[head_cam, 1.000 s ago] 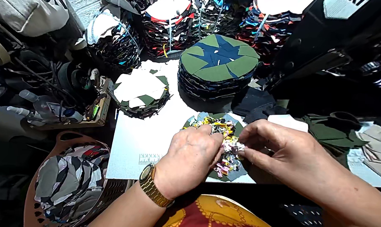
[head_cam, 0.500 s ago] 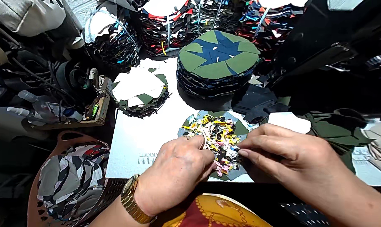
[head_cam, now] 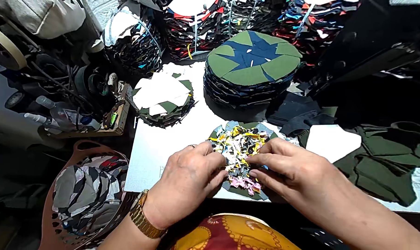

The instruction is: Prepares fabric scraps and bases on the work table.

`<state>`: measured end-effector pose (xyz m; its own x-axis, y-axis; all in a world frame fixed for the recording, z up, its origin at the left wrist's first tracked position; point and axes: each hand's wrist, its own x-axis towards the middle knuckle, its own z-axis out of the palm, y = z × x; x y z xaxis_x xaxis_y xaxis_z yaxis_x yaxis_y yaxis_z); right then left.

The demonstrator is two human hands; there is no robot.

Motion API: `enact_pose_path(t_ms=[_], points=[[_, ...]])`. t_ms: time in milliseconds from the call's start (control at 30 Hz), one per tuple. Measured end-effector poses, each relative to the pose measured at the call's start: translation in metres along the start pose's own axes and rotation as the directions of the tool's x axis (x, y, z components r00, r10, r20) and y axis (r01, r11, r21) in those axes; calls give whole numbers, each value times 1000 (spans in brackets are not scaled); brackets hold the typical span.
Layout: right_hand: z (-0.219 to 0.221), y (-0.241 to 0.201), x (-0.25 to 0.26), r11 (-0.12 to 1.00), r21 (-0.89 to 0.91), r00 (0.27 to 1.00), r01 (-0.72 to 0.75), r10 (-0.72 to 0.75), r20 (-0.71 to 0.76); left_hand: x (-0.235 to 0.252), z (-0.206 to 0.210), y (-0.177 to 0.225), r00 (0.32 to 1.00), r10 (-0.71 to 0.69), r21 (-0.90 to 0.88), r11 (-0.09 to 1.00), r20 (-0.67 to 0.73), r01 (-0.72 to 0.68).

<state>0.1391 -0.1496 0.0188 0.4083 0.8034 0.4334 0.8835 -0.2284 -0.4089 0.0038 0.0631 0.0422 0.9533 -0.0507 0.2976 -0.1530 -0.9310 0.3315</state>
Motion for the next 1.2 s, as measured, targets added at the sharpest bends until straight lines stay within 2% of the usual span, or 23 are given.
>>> enact_pose_path(t_ms=[100,333,433,567,667,767,933,1100,1200], points=[[8,-2,2,999,-3,999,39,-39,-14,-3,4,1,998,4,-7,1000,55,-4],[7,-3,-1,991,79,994,104,-107,31,-3,-4,-7,1000,-16,-46,999,9,17],[-3,-5,4,992,99,996,81,-78,-32,-3,-4,-8,998,-51,-45,998,-25,50],[-10,-9,17,999,-13,992,41,-42,-121,1,-2,-8,991,-98,-62,994,-90,92],[4,-10,17,994,-112,1000,-6,3,-24,7,2,-6,990,-111,-51,993,-88,107],[26,-11,9,980,-200,993,-3,27,116,12,6,-5,989,-144,-1,990,-14,144],[38,-8,4,960,-277,986,-49,92,143,15,6,-6,989,-146,-2,989,40,146],[31,-23,12,973,-229,995,13,10,99,14,-3,-18,983,-158,-112,983,-89,148],[44,-27,11,976,-216,985,36,1,171,13,-7,-23,971,-208,-101,975,-119,197]])
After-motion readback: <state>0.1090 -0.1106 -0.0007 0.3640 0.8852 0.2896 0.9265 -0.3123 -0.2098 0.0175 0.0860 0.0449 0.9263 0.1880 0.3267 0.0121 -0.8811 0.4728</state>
